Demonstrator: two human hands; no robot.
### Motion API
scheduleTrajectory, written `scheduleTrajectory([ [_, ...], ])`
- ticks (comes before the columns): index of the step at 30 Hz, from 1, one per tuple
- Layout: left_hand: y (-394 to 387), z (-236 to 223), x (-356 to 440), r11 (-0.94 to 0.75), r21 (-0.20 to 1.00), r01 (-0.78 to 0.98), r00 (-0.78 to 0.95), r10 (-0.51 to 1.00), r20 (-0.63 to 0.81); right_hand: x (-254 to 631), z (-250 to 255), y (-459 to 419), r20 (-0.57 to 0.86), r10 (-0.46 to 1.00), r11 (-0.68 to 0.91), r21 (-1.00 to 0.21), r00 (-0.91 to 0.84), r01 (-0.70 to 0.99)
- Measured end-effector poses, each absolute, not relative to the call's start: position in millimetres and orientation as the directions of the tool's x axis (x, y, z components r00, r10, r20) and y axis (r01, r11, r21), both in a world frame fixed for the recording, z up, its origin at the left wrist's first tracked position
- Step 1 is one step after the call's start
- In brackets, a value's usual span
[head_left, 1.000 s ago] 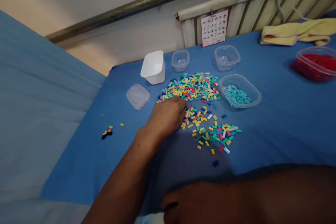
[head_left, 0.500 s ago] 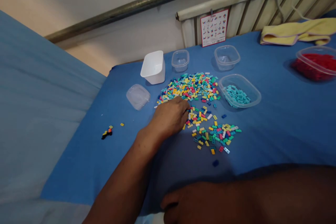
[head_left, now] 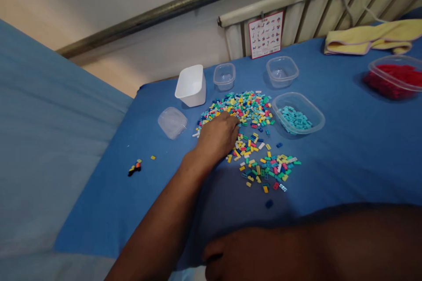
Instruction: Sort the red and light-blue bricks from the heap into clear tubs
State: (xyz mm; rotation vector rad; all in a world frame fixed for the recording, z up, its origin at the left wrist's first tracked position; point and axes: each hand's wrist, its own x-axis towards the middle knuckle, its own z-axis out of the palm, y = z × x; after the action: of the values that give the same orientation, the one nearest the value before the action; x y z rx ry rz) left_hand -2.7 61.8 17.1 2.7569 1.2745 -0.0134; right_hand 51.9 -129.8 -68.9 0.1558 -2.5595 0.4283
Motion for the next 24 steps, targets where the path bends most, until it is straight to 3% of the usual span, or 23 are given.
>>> scheduleTrajectory([
  [12, 59, 31, -5, -0.671, 0.101, 0.735, 0.677, 0.716, -0.169, 51, -75, -133, 0.541, -0.004, 0.950, -0.262, -0.841, -0.173],
  [24, 60, 29, -9, -0.697, 0.156, 0.700, 0.714, 0.679, -0.170, 51, -75, -131, 0.556, -0.010, 0.939, -0.281, -0.831, -0.199],
])
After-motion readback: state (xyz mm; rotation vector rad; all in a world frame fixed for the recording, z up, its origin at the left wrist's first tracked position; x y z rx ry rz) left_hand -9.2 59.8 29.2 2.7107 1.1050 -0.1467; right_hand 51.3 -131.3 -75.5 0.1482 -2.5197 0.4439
